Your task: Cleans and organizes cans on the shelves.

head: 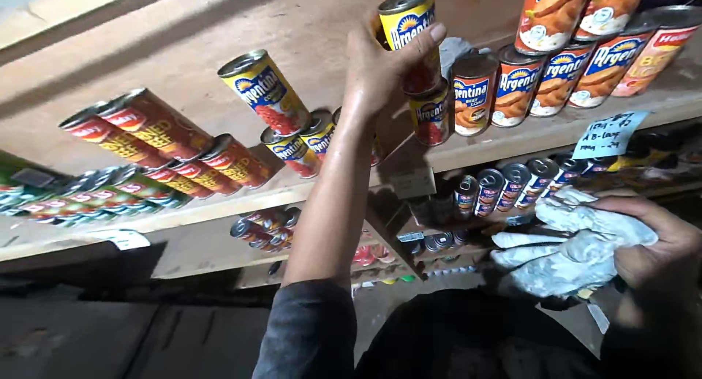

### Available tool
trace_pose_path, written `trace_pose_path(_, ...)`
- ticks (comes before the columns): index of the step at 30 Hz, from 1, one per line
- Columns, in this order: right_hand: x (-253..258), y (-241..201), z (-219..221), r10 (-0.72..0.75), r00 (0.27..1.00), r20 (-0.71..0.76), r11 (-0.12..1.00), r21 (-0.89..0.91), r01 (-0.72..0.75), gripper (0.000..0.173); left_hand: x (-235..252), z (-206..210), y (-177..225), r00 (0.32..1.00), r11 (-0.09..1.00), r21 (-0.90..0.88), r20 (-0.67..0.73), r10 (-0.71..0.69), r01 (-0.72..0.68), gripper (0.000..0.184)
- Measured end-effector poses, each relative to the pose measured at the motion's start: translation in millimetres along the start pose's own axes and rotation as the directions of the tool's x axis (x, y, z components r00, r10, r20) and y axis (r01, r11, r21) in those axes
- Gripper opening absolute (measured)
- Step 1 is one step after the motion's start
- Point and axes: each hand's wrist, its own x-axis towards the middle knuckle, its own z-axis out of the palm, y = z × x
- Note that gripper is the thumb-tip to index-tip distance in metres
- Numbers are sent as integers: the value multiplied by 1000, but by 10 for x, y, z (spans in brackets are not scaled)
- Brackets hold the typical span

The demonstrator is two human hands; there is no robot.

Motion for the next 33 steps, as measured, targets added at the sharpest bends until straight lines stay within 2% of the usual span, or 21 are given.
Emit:
trace_pose_path(9,-12,82,46,-7,1000,17,999,39,6,17,-25,103,44,999,999,-37,33,0,1,38)
trace_pose_path(21,-17,130,36,1,1000,30,999,53,-3,17,-43,95,27,1000,999,-52,18,3,-2,39)
trace_pose_path(24,-13,156,32,-5,999,32,999,48,3,18,-45,38,34,994,994,-56,-58,89,-93,41)
trace_pose_path(27,-9,201,43,-19,999,28,999,36,18,18,-88,-145,219,976,984,1,-130,177,-179,37)
trace_pose_path(30,13,228,92,-33,999,36,998,55,31,18,-170,-359,408,972,975,86,-100,213,-205,31)
trace_pose_path(33,44,182,153,-7,997,79,995,95,-1,21,-313,-437,465,956,955,106,-74,284,-276,41)
